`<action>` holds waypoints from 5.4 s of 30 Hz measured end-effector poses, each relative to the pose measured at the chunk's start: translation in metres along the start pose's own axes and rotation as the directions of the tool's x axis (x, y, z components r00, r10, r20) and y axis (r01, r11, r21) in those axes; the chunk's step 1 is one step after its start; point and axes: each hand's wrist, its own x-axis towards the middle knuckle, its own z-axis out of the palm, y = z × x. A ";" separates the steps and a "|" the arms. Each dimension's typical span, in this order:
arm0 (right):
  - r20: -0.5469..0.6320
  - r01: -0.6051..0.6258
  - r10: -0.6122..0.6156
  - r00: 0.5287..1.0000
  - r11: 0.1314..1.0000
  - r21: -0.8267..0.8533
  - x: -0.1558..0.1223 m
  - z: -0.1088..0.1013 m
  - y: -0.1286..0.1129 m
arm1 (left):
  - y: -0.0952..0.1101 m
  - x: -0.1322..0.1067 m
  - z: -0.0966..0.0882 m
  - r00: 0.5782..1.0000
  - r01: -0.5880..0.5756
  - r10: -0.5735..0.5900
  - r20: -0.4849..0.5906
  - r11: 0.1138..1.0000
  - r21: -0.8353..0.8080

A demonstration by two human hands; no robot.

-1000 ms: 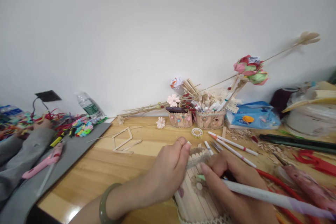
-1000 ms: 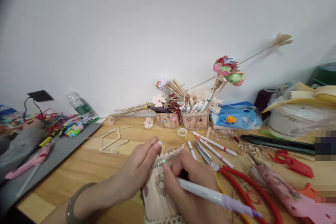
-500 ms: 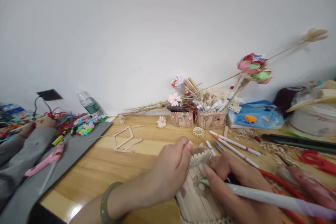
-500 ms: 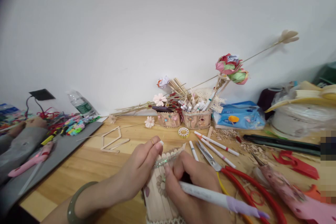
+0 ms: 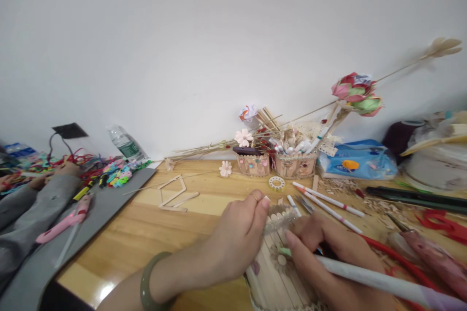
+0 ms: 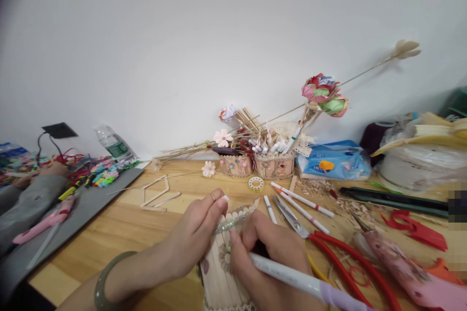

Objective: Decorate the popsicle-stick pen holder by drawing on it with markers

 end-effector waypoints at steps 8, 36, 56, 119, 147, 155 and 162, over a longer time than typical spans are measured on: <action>-0.026 0.026 -0.027 0.999 0.999 -0.036 0.003 -0.001 -0.005 | 0.001 0.000 -0.001 0.999 -0.042 0.044 -0.029 0.996 0.077; -0.011 -0.043 0.043 0.999 0.999 0.011 0.002 0.003 -0.001 | -0.001 0.000 0.001 0.999 -0.019 0.020 -0.033 0.998 0.054; -0.024 -0.040 0.041 0.999 0.998 0.054 0.001 0.001 -0.001 | -0.001 -0.001 0.001 0.999 0.013 -0.013 -0.031 1.000 0.007; -0.004 -0.041 0.042 0.999 0.996 0.074 0.008 -0.011 -0.015 | 0.000 0.000 0.002 0.998 0.027 -0.028 -0.050 0.999 -0.021; 0.013 -0.088 0.087 0.996 0.990 0.109 0.009 -0.011 -0.012 | 0.001 0.000 0.001 0.998 0.005 -0.004 -0.056 1.000 0.023; 0.004 -0.065 0.065 0.998 0.990 0.125 0.010 -0.017 -0.015 | 0.002 -0.001 0.001 0.998 0.048 -0.050 -0.042 0.998 -0.040; 0.030 -0.070 0.067 0.997 0.991 0.115 0.009 -0.014 -0.015 | 0.001 0.000 0.001 0.998 0.032 -0.032 -0.060 0.999 -0.003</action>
